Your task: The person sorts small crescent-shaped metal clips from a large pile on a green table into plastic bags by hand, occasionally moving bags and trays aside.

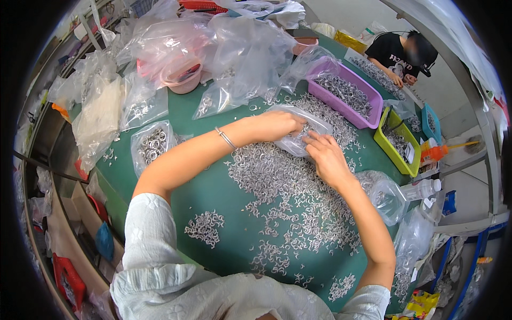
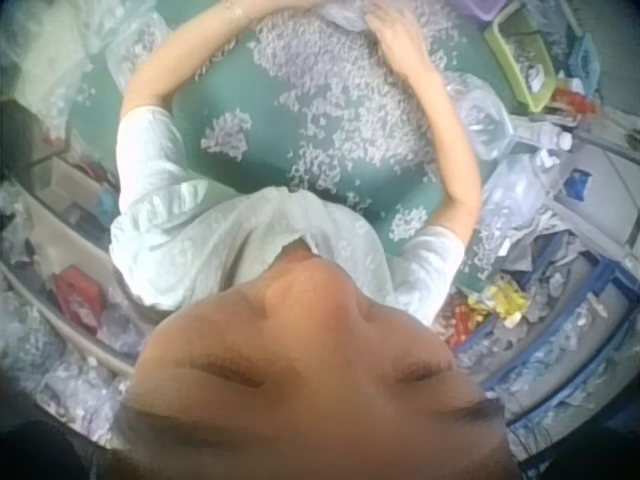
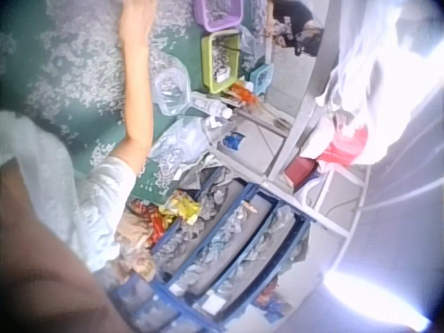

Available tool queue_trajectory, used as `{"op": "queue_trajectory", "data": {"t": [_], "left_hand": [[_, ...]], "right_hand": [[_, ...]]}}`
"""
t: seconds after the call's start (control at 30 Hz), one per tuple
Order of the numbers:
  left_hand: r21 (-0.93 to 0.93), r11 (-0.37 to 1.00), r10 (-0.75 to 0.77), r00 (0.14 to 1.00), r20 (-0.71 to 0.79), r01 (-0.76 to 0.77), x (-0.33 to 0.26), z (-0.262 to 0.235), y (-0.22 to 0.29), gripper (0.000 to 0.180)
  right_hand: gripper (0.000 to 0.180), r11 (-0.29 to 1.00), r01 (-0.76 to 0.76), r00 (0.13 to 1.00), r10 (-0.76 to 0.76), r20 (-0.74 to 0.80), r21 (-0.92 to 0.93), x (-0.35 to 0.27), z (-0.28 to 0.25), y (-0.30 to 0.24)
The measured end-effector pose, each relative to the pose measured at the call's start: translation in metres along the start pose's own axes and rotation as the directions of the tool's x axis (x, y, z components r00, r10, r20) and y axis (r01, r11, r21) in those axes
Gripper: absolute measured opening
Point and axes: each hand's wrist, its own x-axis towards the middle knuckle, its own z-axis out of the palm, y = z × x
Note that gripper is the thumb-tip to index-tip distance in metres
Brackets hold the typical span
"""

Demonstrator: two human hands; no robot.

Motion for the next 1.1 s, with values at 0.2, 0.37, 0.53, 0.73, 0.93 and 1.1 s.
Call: {"op": "queue_trajectory", "data": {"t": [0.2, 0.37, 0.53, 0.73, 0.93, 1.1], "left_hand": [[0.238, 0.960, -0.202, 0.955, 0.216, 0.148, 0.006, -0.004, 0.013, 0.018], [0.357, 0.931, -0.173, 0.958, 0.229, 0.082, 0.001, -0.010, 0.021, 0.016], [0.187, 0.963, 0.215, 0.973, -0.088, -0.196, -0.011, 0.013, 0.012, 0.031], [0.349, 0.931, -0.186, 0.959, 0.213, 0.103, -0.018, -0.008, 0.016, 0.022], [0.227, 0.972, -0.085, 0.993, 0.079, 0.065, -0.024, -0.019, 0.021, 0.021], [0.254, 0.954, -0.211, 0.961, 0.179, 0.162, -0.023, -0.016, 0.025, 0.019]], "right_hand": [[0.018, 0.997, -0.003, 0.988, -0.008, 0.152, 0.071, -0.006, -0.013, -0.016], [0.009, 0.999, 0.011, 0.994, -0.006, 0.110, -0.043, -0.005, -0.018, -0.024], [0.009, 0.998, 0.033, 0.999, -0.031, 0.043, -0.058, 0.000, -0.012, -0.031], [0.013, 0.999, -0.038, 0.997, 0.037, 0.070, 0.012, -0.002, -0.025, -0.031], [0.010, 1.000, -0.027, 0.999, 0.027, 0.028, 0.001, 0.001, -0.028, -0.035], [0.012, 0.994, -0.076, 0.994, 0.081, 0.073, -0.075, 0.002, -0.020, -0.026]]}}
